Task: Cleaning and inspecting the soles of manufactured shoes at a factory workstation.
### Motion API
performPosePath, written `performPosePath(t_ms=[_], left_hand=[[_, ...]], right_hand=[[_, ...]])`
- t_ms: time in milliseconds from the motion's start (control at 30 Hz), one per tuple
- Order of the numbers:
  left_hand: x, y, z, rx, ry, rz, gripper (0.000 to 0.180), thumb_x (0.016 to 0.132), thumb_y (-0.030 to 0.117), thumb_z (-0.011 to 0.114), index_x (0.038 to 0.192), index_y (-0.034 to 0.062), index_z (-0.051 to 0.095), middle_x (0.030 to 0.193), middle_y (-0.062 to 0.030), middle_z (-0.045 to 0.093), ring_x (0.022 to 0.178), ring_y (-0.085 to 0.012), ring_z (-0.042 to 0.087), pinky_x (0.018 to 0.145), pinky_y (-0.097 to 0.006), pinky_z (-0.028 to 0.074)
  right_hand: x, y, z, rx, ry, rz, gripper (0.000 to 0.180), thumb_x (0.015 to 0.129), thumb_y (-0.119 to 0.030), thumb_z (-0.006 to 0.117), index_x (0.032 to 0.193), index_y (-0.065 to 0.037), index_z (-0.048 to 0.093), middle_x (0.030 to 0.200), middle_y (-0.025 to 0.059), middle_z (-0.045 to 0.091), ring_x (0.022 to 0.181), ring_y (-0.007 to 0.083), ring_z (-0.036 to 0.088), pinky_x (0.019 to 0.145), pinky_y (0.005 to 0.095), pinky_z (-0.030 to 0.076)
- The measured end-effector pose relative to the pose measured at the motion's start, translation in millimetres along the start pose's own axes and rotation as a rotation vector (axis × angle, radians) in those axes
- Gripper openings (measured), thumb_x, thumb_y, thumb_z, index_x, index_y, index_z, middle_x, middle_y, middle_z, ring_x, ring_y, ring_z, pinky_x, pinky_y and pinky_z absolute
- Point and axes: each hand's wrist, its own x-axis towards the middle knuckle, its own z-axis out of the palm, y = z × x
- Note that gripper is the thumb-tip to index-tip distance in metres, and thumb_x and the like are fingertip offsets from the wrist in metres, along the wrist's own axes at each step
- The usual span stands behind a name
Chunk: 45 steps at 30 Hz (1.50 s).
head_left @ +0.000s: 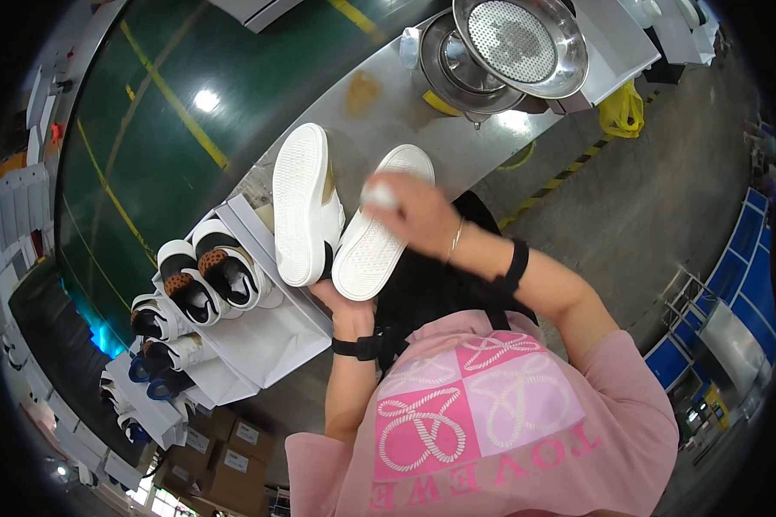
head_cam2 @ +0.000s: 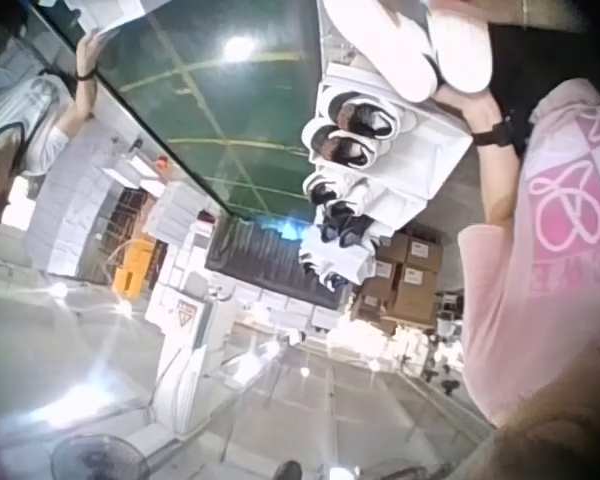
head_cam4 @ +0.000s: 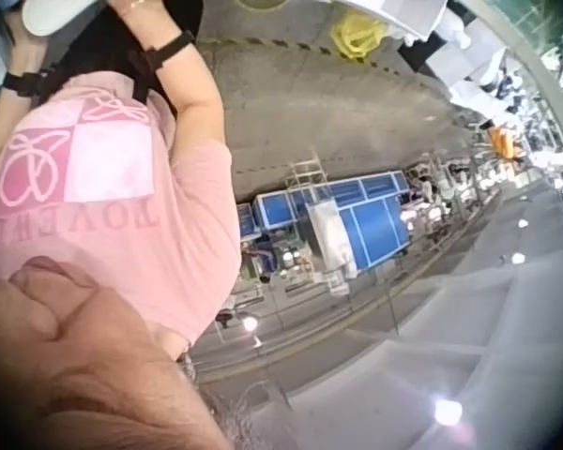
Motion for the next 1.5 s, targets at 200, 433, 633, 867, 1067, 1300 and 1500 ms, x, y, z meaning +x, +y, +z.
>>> performPosePath(t_ms=[200, 433, 633, 867, 1067, 1300, 1500], left_hand=[[-1.5, -2.9, 2.6, -0.036, -0.037, -0.030, 0.066, 0.099, 0.054, 0.039, 0.142, 0.0062, 0.049, 0.140, -0.0141, 0.056, 0.124, -0.0339, 0.058, 0.104, -0.048, 0.049], [-0.4, -3.6, -0.6, -0.022, -0.023, 0.015, 0.058, 0.100, 0.044, 0.044, 0.139, 0.0020, 0.050, 0.134, -0.0152, 0.059, 0.120, -0.0339, 0.060, 0.102, -0.046, 0.051], [7.2, -4.5, -7.8, -0.029, -0.019, -0.025, 0.069, 0.096, 0.058, 0.041, 0.141, 0.0053, 0.049, 0.137, -0.0146, 0.058, 0.122, -0.0336, 0.059, 0.101, -0.046, 0.051], [2.9, -1.3, -3.3, -0.092, -0.099, -0.009, 0.062, 0.099, 0.048, 0.042, 0.142, 0.0042, 0.049, 0.140, -0.0150, 0.057, 0.125, -0.0344, 0.057, 0.106, -0.047, 0.048], [30.8, -13.6, -48.0, -0.129, -0.117, 0.069, 0.058, 0.100, 0.047, 0.043, 0.136, 0.0038, 0.053, 0.134, -0.0140, 0.059, 0.121, -0.0301, 0.059, 0.103, -0.043, 0.049], [13.0, -16.5, -24.4, -0.036, -0.166, 0.208, 0.065, 0.098, 0.052, 0.043, 0.139, 0.0023, 0.050, 0.135, -0.0169, 0.058, 0.120, -0.0326, 0.059, 0.103, -0.045, 0.050], [-2.4, -6.9, 13.3, -0.307, -0.052, 0.051, 0.059, 0.099, 0.050, 0.042, 0.137, 0.0069, 0.053, 0.135, -0.0110, 0.060, 0.120, -0.0290, 0.060, 0.101, -0.043, 0.051]], right_hand=[[32.7, 15.4, -3.0, -0.038, 0.015, 0.062, 0.032, 0.083, -0.014, 0.074, 0.112, -0.007, 0.062, 0.108, 0.0164, 0.067, 0.098, 0.0340, 0.066, 0.088, 0.0424, 0.051], [44.2, 34.9, -14.3, -0.015, 0.029, 0.173, 0.037, 0.083, -0.018, 0.076, 0.115, -0.005, 0.061, 0.102, 0.0164, 0.069, 0.090, 0.0327, 0.069, 0.080, 0.0389, 0.054], [12.0, 61.9, -28.6, -0.014, 0.290, 0.426, 0.039, 0.085, -0.021, 0.075, 0.117, -0.007, 0.059, 0.092, 0.0167, 0.070, 0.079, 0.0364, 0.070, 0.074, 0.0410, 0.055], [-60.0, 11.5, -20.7, 0.054, 0.289, 0.451, 0.036, 0.082, -0.015, 0.079, 0.112, -0.006, 0.061, 0.100, 0.0153, 0.069, 0.080, 0.0305, 0.068, 0.072, 0.0355, 0.055], [-80.7, -47.9, 8.9, 0.046, -0.385, -0.371, 0.031, 0.076, -0.015, 0.078, 0.105, -0.012, 0.067, 0.118, 0.0118, 0.065, 0.083, 0.0289, 0.065, 0.072, 0.0364, 0.055], [-22.5, -81.1, 41.7, 0.028, -0.224, -0.304, 0.034, 0.079, -0.008, 0.072, 0.110, -0.007, 0.060, 0.110, 0.0128, 0.063, 0.091, 0.0299, 0.064, 0.081, 0.0397, 0.054], [14.3, -32.6, 8.5, -0.135, -0.072, -0.087, 0.031, 0.081, -0.006, 0.074, 0.109, -0.004, 0.061, 0.097, 0.0168, 0.066, 0.089, 0.0366, 0.065, 0.078, 0.0415, 0.053]])
